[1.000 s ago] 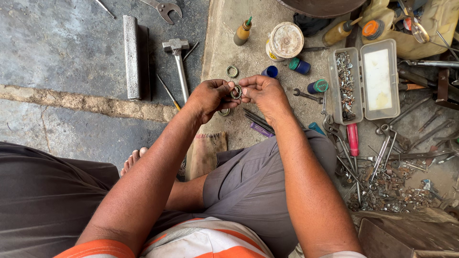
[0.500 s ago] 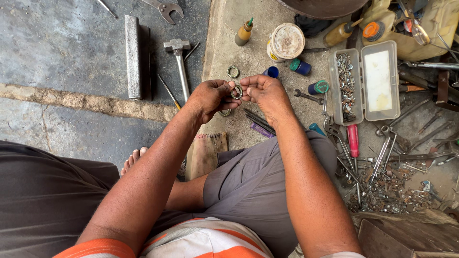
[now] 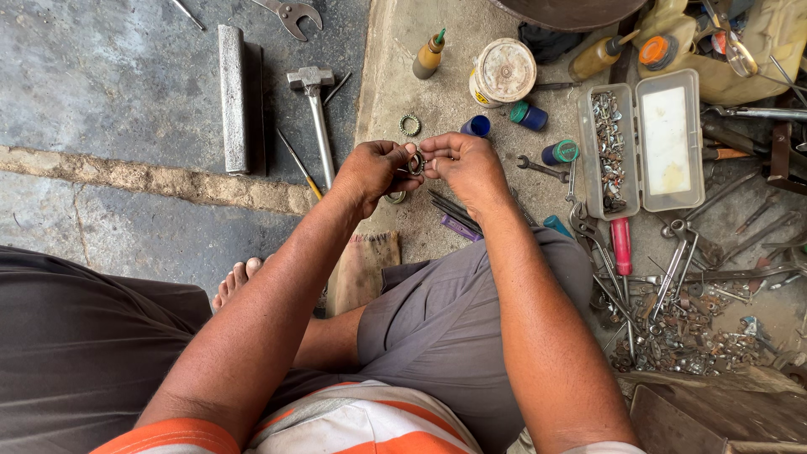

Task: The person applies grease to metal rings and inserts small ball bearings into them one by one. They handle multiple rings and bearings, placing the assembled units on the floor.

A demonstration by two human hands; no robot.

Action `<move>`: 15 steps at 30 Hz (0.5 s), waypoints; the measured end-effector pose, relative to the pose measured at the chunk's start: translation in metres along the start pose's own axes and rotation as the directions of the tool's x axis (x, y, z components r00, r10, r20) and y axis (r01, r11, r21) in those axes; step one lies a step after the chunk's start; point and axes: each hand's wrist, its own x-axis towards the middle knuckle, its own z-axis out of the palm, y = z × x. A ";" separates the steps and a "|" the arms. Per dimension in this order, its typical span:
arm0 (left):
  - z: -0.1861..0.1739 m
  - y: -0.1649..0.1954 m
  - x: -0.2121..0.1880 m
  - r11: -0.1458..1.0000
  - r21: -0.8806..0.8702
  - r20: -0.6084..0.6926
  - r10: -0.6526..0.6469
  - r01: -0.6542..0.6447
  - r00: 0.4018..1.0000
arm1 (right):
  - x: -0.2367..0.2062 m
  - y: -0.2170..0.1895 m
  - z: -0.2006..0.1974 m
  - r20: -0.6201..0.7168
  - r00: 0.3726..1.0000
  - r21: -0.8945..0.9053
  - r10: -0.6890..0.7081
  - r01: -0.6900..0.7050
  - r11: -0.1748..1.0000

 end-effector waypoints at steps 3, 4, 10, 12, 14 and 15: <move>0.001 0.001 -0.001 0.998 0.055 -0.011 -0.015 0.016 1.000 | -0.002 -0.002 0.001 -0.010 1.000 -0.045 0.002 -0.002 0.999; 0.001 0.001 -0.002 0.997 0.074 -0.006 -0.019 0.019 1.000 | -0.002 -0.003 0.001 -0.017 1.000 -0.061 0.009 -0.010 0.998; 0.001 0.002 -0.003 0.997 0.069 0.004 -0.021 0.021 1.000 | -0.003 -0.006 0.002 -0.032 0.999 -0.074 0.040 -0.042 0.996; 0.000 0.002 -0.002 0.998 0.060 0.012 -0.015 0.014 1.000 | -0.002 -0.005 0.002 -0.032 0.999 -0.062 0.037 -0.039 0.997; -0.001 0.001 -0.001 0.999 0.046 0.019 -0.012 0.011 1.000 | -0.002 -0.003 0.002 -0.029 0.999 -0.051 0.038 -0.039 0.998; -0.001 0.001 -0.001 0.999 0.038 0.026 -0.007 0.006 1.000 | -0.001 -0.002 0.001 -0.029 0.999 -0.047 0.033 -0.034 0.998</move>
